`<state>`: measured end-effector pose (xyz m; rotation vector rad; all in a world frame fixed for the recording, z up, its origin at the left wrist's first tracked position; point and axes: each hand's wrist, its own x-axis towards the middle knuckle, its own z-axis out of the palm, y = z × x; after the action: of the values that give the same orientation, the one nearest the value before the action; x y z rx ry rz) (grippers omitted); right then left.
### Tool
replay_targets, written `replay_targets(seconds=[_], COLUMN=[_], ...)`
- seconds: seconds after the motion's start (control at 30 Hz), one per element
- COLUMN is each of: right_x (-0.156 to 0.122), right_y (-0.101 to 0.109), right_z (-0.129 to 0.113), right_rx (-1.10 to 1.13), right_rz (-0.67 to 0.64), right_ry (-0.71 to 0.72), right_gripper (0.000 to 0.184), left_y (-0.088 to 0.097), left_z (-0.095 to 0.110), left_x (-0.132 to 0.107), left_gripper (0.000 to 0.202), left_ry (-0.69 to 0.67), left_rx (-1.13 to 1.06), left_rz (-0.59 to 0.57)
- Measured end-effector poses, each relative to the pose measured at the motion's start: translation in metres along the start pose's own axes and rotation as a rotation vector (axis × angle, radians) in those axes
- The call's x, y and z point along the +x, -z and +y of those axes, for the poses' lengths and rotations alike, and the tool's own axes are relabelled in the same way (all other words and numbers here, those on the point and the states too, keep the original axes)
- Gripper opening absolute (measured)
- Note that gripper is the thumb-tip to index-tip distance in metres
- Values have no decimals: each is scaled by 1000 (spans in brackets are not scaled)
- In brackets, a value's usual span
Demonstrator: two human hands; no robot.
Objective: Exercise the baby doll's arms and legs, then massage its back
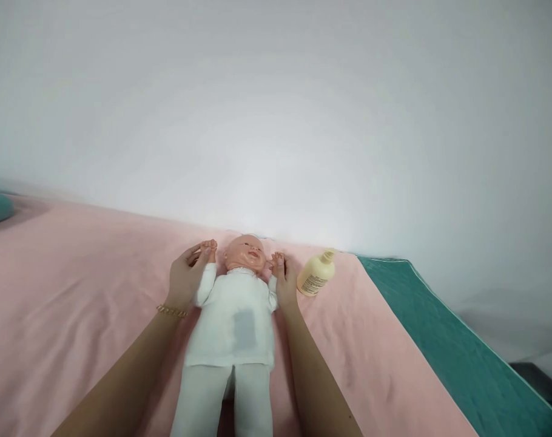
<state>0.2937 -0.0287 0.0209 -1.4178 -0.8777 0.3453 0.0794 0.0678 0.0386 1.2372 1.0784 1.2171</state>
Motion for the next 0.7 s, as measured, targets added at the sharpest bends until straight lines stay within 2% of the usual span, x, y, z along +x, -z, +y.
replay_targets(seconds=[0.1,0.2,0.37,0.47,0.6,0.7], right_x=[-23,-50,-100,-131,-169,-191], right_y=[7,16,26,30,43,54], right_z=[-13,-27,-51,-61,-62,-56], right_rx=[48,60,-79,-116,-200,-318], right_rz=[66,125,92,85,-7,1], right_ry=[65,70,33,-18,-116,-189], right_gripper=[49,51,55,56,67,69], left_y=[6,19,48,69,96,108], left_z=[6,10,15,15,9,1], left_x=[-19,-41,-82,-107,-137,-155], left_gripper=[61,65,64,58,52,43], left_ry=[-59,-116,-102,-23,107,102], left_rx=[-76,-80,-8,134,345,441], left_rz=[113,212,322,287,156,60])
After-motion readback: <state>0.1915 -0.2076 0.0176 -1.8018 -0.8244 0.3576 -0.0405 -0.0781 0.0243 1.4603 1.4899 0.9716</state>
